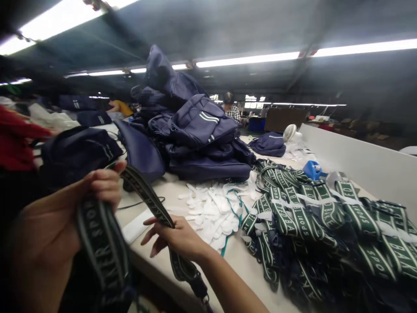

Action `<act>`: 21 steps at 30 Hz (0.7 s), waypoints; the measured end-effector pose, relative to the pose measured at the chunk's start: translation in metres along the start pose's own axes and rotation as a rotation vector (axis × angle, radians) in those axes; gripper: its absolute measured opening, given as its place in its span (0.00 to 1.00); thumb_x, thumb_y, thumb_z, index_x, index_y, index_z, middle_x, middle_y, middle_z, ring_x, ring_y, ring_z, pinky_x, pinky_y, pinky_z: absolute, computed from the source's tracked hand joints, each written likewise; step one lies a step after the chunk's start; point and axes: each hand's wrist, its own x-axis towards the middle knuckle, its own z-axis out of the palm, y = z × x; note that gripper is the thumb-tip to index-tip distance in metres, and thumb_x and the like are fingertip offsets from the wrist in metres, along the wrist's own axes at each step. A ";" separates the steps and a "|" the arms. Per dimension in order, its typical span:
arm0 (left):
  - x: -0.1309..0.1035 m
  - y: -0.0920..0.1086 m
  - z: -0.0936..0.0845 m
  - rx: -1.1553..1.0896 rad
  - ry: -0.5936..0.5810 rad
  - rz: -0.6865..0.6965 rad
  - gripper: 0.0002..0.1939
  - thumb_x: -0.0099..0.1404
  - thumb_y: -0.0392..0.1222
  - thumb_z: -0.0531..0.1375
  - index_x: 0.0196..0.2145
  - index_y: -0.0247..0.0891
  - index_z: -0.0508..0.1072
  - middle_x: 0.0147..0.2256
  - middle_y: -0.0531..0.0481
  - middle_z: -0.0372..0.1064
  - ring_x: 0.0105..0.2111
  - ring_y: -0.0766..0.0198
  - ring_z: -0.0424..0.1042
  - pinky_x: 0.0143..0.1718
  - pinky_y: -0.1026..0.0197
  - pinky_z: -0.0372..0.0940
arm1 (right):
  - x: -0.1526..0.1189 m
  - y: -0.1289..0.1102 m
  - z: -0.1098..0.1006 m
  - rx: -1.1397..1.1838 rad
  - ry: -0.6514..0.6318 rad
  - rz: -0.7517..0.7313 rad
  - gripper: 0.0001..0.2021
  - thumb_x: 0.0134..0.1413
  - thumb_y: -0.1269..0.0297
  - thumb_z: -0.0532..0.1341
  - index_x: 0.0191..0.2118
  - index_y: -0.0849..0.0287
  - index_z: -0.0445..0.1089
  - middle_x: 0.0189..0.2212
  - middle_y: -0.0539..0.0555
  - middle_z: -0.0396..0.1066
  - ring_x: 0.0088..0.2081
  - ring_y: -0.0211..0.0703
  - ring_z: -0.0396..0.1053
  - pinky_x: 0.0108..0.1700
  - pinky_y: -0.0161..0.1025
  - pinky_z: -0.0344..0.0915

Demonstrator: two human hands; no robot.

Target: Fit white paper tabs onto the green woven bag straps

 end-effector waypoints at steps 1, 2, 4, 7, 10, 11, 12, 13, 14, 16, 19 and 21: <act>0.004 -0.002 0.008 -0.042 -0.062 -0.027 0.19 0.71 0.26 0.44 0.53 0.25 0.67 0.30 0.46 0.74 0.27 0.68 0.77 0.31 0.69 0.76 | 0.000 0.004 0.007 -0.021 -0.011 0.001 0.24 0.55 0.44 0.64 0.45 0.62 0.73 0.35 0.55 0.75 0.30 0.40 0.72 0.34 0.36 0.68; 0.010 -0.005 0.013 -0.059 -0.075 -0.043 0.18 0.72 0.27 0.44 0.52 0.24 0.68 0.30 0.45 0.75 0.29 0.67 0.77 0.33 0.68 0.76 | 0.000 0.009 0.014 -0.035 -0.024 0.009 0.24 0.55 0.44 0.64 0.44 0.62 0.74 0.38 0.56 0.75 0.35 0.42 0.73 0.39 0.37 0.68; 0.022 -0.010 0.015 -0.021 -0.053 -0.046 0.15 0.72 0.29 0.46 0.49 0.22 0.70 0.31 0.44 0.76 0.30 0.66 0.78 0.34 0.67 0.76 | -0.002 0.017 0.024 0.001 -0.085 0.059 0.23 0.55 0.45 0.64 0.45 0.62 0.75 0.41 0.57 0.76 0.40 0.45 0.73 0.44 0.39 0.68; 0.039 -0.017 0.003 0.121 0.004 0.022 0.13 0.72 0.28 0.50 0.43 0.22 0.73 0.32 0.42 0.77 0.31 0.65 0.78 0.34 0.67 0.76 | -0.004 0.028 0.028 0.196 -0.229 0.174 0.26 0.55 0.47 0.65 0.52 0.62 0.70 0.37 0.59 0.77 0.36 0.46 0.76 0.43 0.42 0.69; 0.053 -0.021 -0.015 0.187 0.030 0.145 0.12 0.71 0.28 0.51 0.39 0.23 0.75 0.33 0.42 0.78 0.32 0.65 0.78 0.36 0.67 0.76 | -0.006 0.038 0.027 0.356 -0.269 0.222 0.31 0.53 0.44 0.65 0.55 0.62 0.66 0.33 0.59 0.77 0.32 0.47 0.76 0.39 0.42 0.70; 0.057 -0.021 -0.020 0.186 0.045 0.183 0.12 0.71 0.29 0.51 0.38 0.24 0.75 0.33 0.43 0.78 0.32 0.66 0.78 0.36 0.67 0.76 | -0.006 0.042 0.026 0.392 -0.272 0.229 0.33 0.54 0.41 0.62 0.56 0.62 0.65 0.34 0.60 0.77 0.32 0.47 0.76 0.39 0.42 0.69; 0.061 -0.022 -0.025 0.186 0.061 0.208 0.13 0.72 0.29 0.51 0.38 0.24 0.75 0.33 0.44 0.78 0.32 0.66 0.78 0.36 0.67 0.76 | -0.007 0.045 0.026 0.425 -0.273 0.236 0.35 0.56 0.37 0.58 0.57 0.61 0.64 0.34 0.60 0.77 0.33 0.47 0.76 0.40 0.42 0.69; 0.064 -0.023 -0.028 0.188 0.077 0.216 0.13 0.72 0.30 0.51 0.37 0.25 0.75 0.32 0.44 0.77 0.31 0.67 0.78 0.35 0.67 0.75 | -0.007 0.048 0.026 0.452 -0.280 0.244 0.37 0.58 0.33 0.53 0.58 0.61 0.63 0.35 0.60 0.77 0.33 0.47 0.76 0.41 0.41 0.69; 0.066 -0.023 -0.031 0.197 0.090 0.210 0.13 0.72 0.30 0.51 0.37 0.25 0.75 0.32 0.44 0.77 0.30 0.67 0.78 0.34 0.67 0.75 | -0.007 0.051 0.026 0.472 -0.288 0.253 0.39 0.58 0.30 0.48 0.59 0.61 0.63 0.35 0.60 0.77 0.33 0.46 0.76 0.41 0.41 0.69; 0.070 -0.022 -0.036 0.232 0.109 0.185 0.13 0.72 0.31 0.51 0.38 0.25 0.75 0.32 0.44 0.77 0.28 0.67 0.77 0.31 0.67 0.75 | -0.009 0.055 0.026 0.475 -0.288 0.259 0.43 0.57 0.27 0.43 0.59 0.61 0.64 0.34 0.59 0.76 0.31 0.44 0.75 0.40 0.39 0.68; 0.076 -0.019 -0.042 0.290 0.129 0.126 0.14 0.73 0.34 0.50 0.39 0.26 0.74 0.31 0.45 0.77 0.25 0.69 0.75 0.28 0.69 0.73 | -0.015 0.056 0.027 0.417 -0.273 0.234 0.43 0.54 0.27 0.49 0.58 0.61 0.65 0.31 0.56 0.75 0.27 0.40 0.72 0.32 0.35 0.66; 0.083 -0.018 -0.049 0.337 0.153 0.047 0.16 0.74 0.35 0.48 0.38 0.27 0.74 0.28 0.46 0.76 0.24 0.71 0.74 0.29 0.71 0.72 | -0.019 0.054 0.029 0.368 -0.254 0.180 0.37 0.55 0.32 0.56 0.57 0.61 0.65 0.30 0.54 0.74 0.25 0.38 0.69 0.28 0.32 0.63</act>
